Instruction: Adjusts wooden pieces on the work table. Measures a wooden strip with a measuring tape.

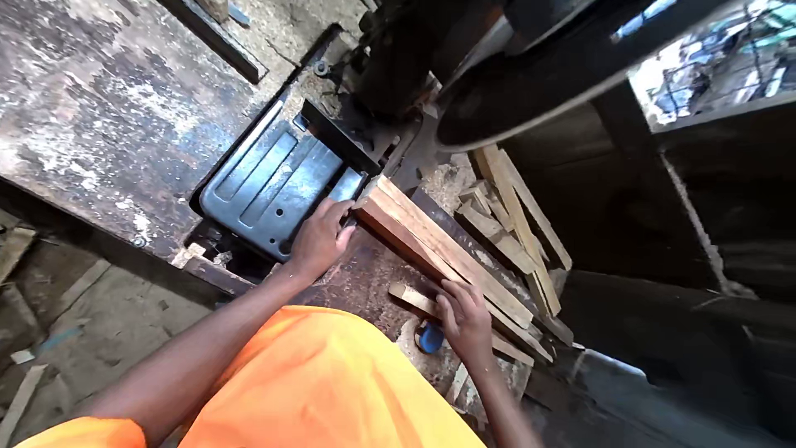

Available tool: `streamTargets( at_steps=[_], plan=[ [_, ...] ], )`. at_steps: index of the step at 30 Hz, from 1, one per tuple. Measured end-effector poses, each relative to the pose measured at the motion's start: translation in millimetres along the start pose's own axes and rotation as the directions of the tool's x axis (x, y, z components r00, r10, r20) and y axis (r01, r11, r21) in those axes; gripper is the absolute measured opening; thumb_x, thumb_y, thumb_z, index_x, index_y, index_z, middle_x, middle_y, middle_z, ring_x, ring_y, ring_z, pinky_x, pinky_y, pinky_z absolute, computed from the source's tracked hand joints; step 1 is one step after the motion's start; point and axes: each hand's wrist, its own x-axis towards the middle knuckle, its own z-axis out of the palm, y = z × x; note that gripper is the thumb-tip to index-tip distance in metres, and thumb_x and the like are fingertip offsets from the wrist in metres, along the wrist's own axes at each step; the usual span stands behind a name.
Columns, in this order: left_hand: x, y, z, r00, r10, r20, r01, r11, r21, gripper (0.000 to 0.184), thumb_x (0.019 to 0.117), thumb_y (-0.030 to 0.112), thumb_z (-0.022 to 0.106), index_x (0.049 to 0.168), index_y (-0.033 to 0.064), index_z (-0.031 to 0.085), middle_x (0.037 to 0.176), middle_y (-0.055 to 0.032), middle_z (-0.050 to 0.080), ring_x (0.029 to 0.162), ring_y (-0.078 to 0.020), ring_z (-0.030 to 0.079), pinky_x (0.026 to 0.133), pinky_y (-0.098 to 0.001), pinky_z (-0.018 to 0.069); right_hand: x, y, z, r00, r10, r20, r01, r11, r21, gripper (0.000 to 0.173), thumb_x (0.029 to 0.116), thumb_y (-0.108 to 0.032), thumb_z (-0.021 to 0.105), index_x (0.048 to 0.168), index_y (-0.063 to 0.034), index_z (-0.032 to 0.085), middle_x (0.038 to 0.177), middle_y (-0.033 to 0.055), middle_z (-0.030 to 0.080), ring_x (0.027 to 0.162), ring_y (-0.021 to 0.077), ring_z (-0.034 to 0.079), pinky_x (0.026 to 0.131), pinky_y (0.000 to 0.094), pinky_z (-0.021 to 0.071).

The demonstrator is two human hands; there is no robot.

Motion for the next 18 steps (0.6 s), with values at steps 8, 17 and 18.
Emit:
streamTargets(
  at_steps=[8,17,18],
  plan=[
    [-49,-1,17,0.918,0.245,0.311,-0.239,0.969,-0.058,0.033,0.0953,0.026,0.073,0.126,0.0148,0.07,0.111,-0.005,0.068,0.091,-0.0153,0.069,0.085,-0.036,0.0609,-53,42,6,0.971,0.208,0.116,-0.197,0.975,-0.102,0.034,0.0893,-0.012,0.077,0.123,-0.0064,0.071,0.123,0.0148,0.069,0.117,0.0346,0.063,0.102,0.0565,0.0513],
    [-28,-2,17,0.988,0.144,0.06,-0.14,0.988,-0.067,0.041,0.0953,0.028,0.074,0.131,0.0094,0.069,0.122,-0.0103,0.069,0.101,-0.0183,0.071,0.091,-0.0366,0.06,21,-29,42,0.998,0.037,-0.042,-0.039,0.998,-0.058,0.037,0.0928,-0.019,0.076,0.126,-0.0062,0.07,0.121,0.0163,0.068,0.118,0.034,0.063,0.1,0.051,0.0534],
    [-23,-3,13,0.992,0.123,0.036,-0.121,0.991,-0.06,0.04,0.0956,0.028,0.074,0.13,0.0093,0.069,0.121,-0.0101,0.07,0.099,-0.0182,0.071,0.091,-0.0366,0.0601,28,-35,45,0.997,0.026,-0.066,-0.03,0.998,-0.058,0.036,0.0932,-0.02,0.076,0.126,-0.0061,0.07,0.12,0.017,0.068,0.115,0.0344,0.063,0.098,0.0509,0.0536]
  ],
)
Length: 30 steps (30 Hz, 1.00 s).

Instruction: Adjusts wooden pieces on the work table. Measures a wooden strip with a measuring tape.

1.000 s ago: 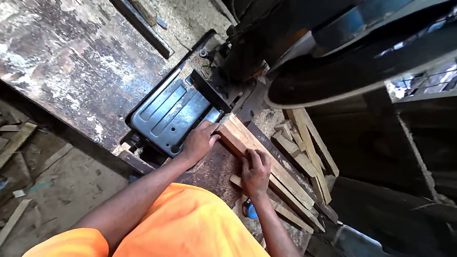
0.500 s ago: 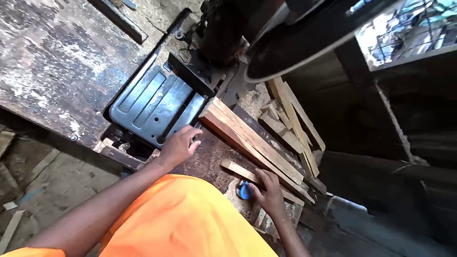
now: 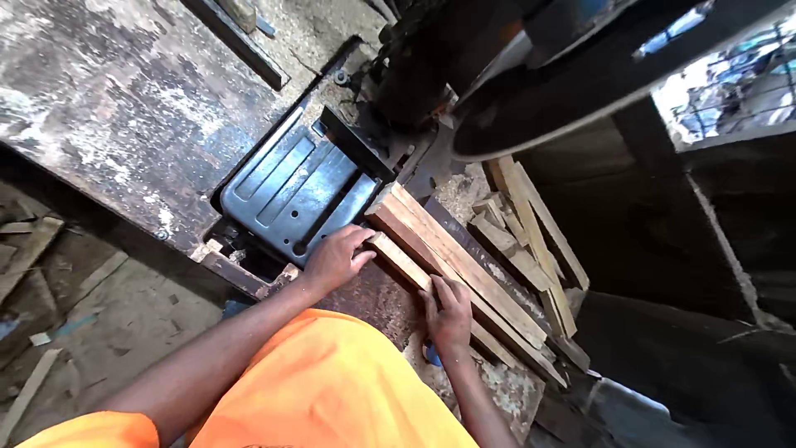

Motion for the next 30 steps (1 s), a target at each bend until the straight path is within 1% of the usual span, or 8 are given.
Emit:
streamTargets(
  at_steps=[2,5,10,12,14,16,25,30],
  plan=[
    [7,-2,-9,0.999,-0.034,-0.042,0.034,0.999,0.006,0.038,0.0958,0.028,0.074,0.129,0.0099,0.07,0.12,-0.0094,0.07,0.098,-0.0172,0.071,0.089,-0.0355,0.0605,10,-10,5,0.999,-0.016,-0.034,0.016,1.0,0.003,0.036,0.0935,-0.022,0.075,0.126,-0.0063,0.071,0.117,0.0179,0.066,0.111,0.0343,0.063,0.095,0.0497,0.0538],
    [14,-6,-16,0.992,-0.061,-0.107,0.061,0.998,-0.009,0.036,0.0943,0.025,0.076,0.127,0.0114,0.071,0.118,-0.0084,0.07,0.09,-0.0144,0.071,0.082,-0.0318,0.0615,16,-18,10,0.997,-0.031,-0.076,0.03,1.0,-0.002,0.036,0.0947,-0.026,0.074,0.126,-0.0083,0.071,0.117,0.0165,0.066,0.112,0.0323,0.063,0.095,0.0479,0.0538],
    [20,-10,-16,0.991,-0.085,-0.106,0.083,0.996,-0.026,0.037,0.0929,0.023,0.077,0.128,0.0119,0.071,0.114,-0.0079,0.07,0.085,-0.0133,0.07,0.079,-0.0305,0.0616,18,-21,14,0.994,0.002,-0.105,-0.004,1.0,-0.022,0.037,0.093,-0.023,0.076,0.126,-0.0074,0.071,0.12,0.018,0.066,0.115,0.0341,0.062,0.096,0.0492,0.0541],
    [21,-10,-14,0.991,-0.079,-0.104,0.078,0.997,-0.017,0.037,0.0931,0.024,0.077,0.128,0.0122,0.072,0.112,-0.0074,0.071,0.084,-0.0134,0.07,0.079,-0.0307,0.0614,18,-23,13,0.992,0.012,-0.129,-0.015,1.0,-0.018,0.034,0.0917,-0.021,0.077,0.123,-0.0079,0.072,0.119,0.0174,0.066,0.114,0.0332,0.063,0.095,0.048,0.0551],
    [22,-11,-14,0.991,-0.081,-0.104,0.081,0.997,-0.006,0.038,0.094,0.026,0.076,0.129,0.013,0.071,0.11,-0.0068,0.07,0.082,-0.0131,0.069,0.078,-0.0307,0.0613,21,-26,11,0.988,0.003,-0.152,-0.006,1.0,-0.015,0.024,0.0915,-0.018,0.077,0.114,-0.0097,0.074,0.112,0.0149,0.067,0.108,0.0307,0.064,0.091,0.045,0.0561],
    [23,-11,-14,0.992,-0.086,-0.096,0.087,0.996,0.008,0.038,0.0948,0.027,0.075,0.131,0.0141,0.071,0.111,-0.0063,0.07,0.083,-0.0135,0.069,0.079,-0.0313,0.0611,23,-26,10,0.988,-0.017,-0.153,0.015,1.0,-0.016,0.017,0.0921,-0.016,0.076,0.108,-0.0098,0.076,0.108,0.0131,0.069,0.106,0.0296,0.065,0.091,0.0443,0.0557],
    [22,-12,-11,0.994,-0.05,-0.101,0.055,0.997,0.052,0.036,0.0993,0.029,0.069,0.132,0.015,0.071,0.117,-0.0065,0.07,0.094,-0.0163,0.07,0.086,-0.035,0.0603,28,-18,10,0.982,-0.108,-0.156,0.108,0.994,-0.014,0.015,0.0918,-0.013,0.075,0.106,-0.0072,0.077,0.106,0.0119,0.07,0.105,0.0275,0.066,0.092,0.0415,0.056],
    [22,-12,-10,0.993,-0.036,-0.11,0.043,0.997,0.059,0.035,0.0996,0.028,0.068,0.132,0.0142,0.071,0.116,-0.0066,0.071,0.097,-0.0177,0.07,0.087,-0.0364,0.06,29,-17,11,0.978,-0.134,-0.159,0.136,0.991,0.0,0.013,0.0925,-0.012,0.074,0.105,-0.007,0.077,0.104,0.0114,0.07,0.104,0.0268,0.066,0.093,0.0407,0.0556]
  ],
)
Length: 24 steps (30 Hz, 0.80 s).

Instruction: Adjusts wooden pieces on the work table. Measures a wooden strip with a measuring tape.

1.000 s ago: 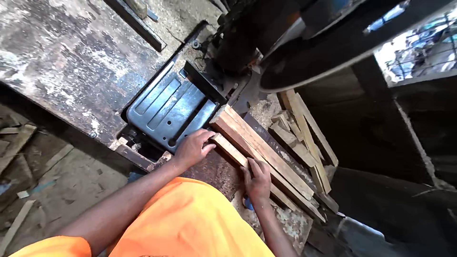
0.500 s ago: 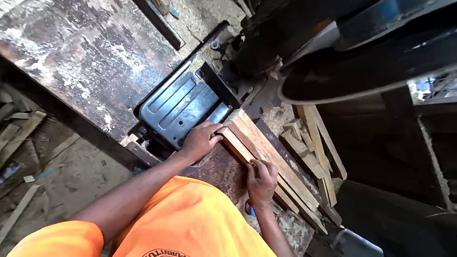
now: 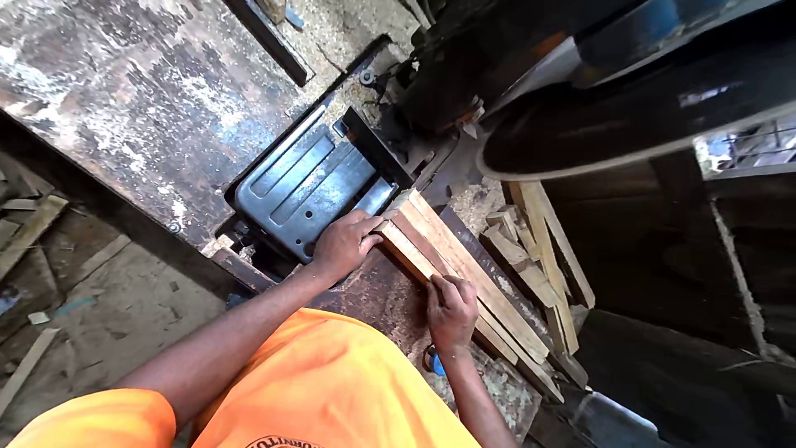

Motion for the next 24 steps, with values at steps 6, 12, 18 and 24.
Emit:
streamTargets(
  at_steps=[6,12,18,24],
  plan=[
    [0,0,0,1.0,0.018,0.001,-0.018,1.0,0.008,0.035,0.0996,0.027,0.069,0.132,0.0135,0.071,0.117,-0.0066,0.071,0.1,-0.018,0.07,0.09,-0.0372,0.0594,3,0,-3,0.998,-0.05,0.029,0.051,0.999,-0.016,0.011,0.0931,-0.01,0.072,0.101,-0.0062,0.078,0.102,0.0119,0.071,0.102,0.028,0.068,0.091,0.0417,0.0569],
    [1,0,-1,0.999,0.029,-0.013,-0.029,0.999,0.016,0.034,0.0994,0.027,0.069,0.13,0.0126,0.072,0.116,-0.0076,0.071,0.097,-0.0198,0.071,0.087,-0.0389,0.0602,5,2,-3,0.996,-0.078,0.04,0.078,0.997,-0.007,0.01,0.0936,-0.009,0.07,0.1,-0.0052,0.078,0.101,0.0122,0.071,0.101,0.0282,0.068,0.09,0.0418,0.0573],
    [0,1,0,1.0,0.018,-0.006,-0.018,0.999,0.031,0.034,0.1003,0.027,0.067,0.131,0.0132,0.071,0.118,-0.008,0.071,0.103,-0.0206,0.07,0.09,-0.0401,0.0597,10,5,-18,0.986,0.004,0.167,-0.001,1.0,-0.019,0.031,0.0903,-0.023,0.077,0.119,-0.0113,0.072,0.123,0.0136,0.065,0.118,0.0321,0.061,0.099,0.05,0.0537],
    [-1,1,-1,1.0,0.018,-0.002,-0.017,0.999,0.036,0.034,0.1003,0.028,0.067,0.132,0.0148,0.07,0.119,-0.0073,0.07,0.106,-0.0209,0.07,0.092,-0.0405,0.0596,29,57,-28,0.89,0.251,0.382,-0.192,0.964,-0.187,0.13,0.0576,-0.05,0.095,0.161,-0.0094,0.028,0.162,0.0223,0.032,0.146,0.0473,0.034,0.113,0.0691,0.036]
  ],
)
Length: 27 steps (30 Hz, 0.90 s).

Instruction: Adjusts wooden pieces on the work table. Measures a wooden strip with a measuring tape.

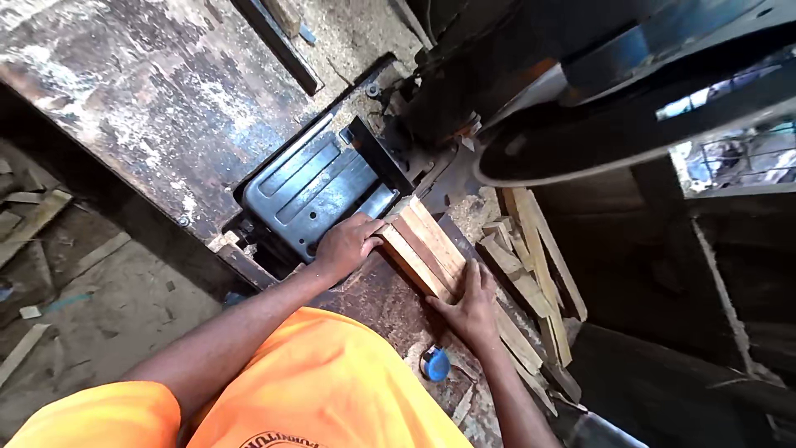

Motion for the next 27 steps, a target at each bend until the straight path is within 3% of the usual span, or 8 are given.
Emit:
streamTargets(
  at_steps=[6,14,20,23,27],
  plan=[
    [4,0,-2,1.0,-0.018,0.014,0.018,1.0,0.001,0.033,0.1,0.029,0.068,0.131,0.0163,0.071,0.117,-0.0059,0.07,0.103,-0.0198,0.07,0.09,-0.041,0.0599,14,-2,1,0.999,-0.027,0.019,0.028,0.998,-0.065,0.127,0.0465,-0.047,0.096,0.152,-0.0059,0.039,0.15,0.0258,0.043,0.136,0.0488,0.043,0.107,0.0686,0.0398],
    [-1,-4,-32,0.996,0.003,0.094,-0.005,1.0,0.023,0.033,0.0986,0.024,0.069,0.13,0.0126,0.07,0.119,-0.0104,0.069,0.108,-0.0237,0.069,0.096,-0.0427,0.058,12,-17,9,0.993,-0.095,-0.068,0.095,0.995,-0.007,0.125,0.0426,-0.055,0.092,0.147,-0.0039,0.045,0.146,0.026,0.046,0.133,0.0476,0.045,0.106,0.0666,0.0408],
    [0,-44,-99,0.999,-0.004,0.032,0.003,0.998,0.061,0.034,0.0991,0.022,0.069,0.133,0.014,0.069,0.119,-0.009,0.068,0.105,-0.0215,0.069,0.095,-0.042,0.0584,31,-97,13,0.989,-0.102,-0.11,0.108,0.993,0.048,0.126,0.0427,-0.061,0.091,0.146,-0.0033,0.048,0.144,0.0245,0.049,0.134,0.0465,0.045,0.107,0.0655,0.04],
    [9,-74,-141,0.999,-0.035,-0.005,0.035,0.997,0.064,0.034,0.0986,0.022,0.07,0.132,0.0139,0.069,0.12,-0.0094,0.068,0.102,-0.0203,0.069,0.094,-0.0415,0.0588,52,-148,16,0.987,-0.116,-0.114,0.125,0.99,0.072,0.123,0.0434,-0.059,0.092,0.145,-0.0033,0.049,0.144,0.0232,0.05,0.135,0.0451,0.045,0.108,0.0639,0.0404],
    [24,-115,-198,0.997,-0.026,-0.068,0.031,0.998,0.062,0.036,0.0974,0.02,0.071,0.132,0.0113,0.069,0.123,-0.011,0.068,0.108,-0.0213,0.069,0.097,-0.0425,0.058,84,-217,13,0.986,-0.133,-0.102,0.143,0.985,0.1,0.123,0.0449,-0.054,0.094,0.147,-0.004,0.047,0.145,0.0226,0.049,0.135,0.0439,0.045,0.108,0.0642,0.0399]
  ],
)
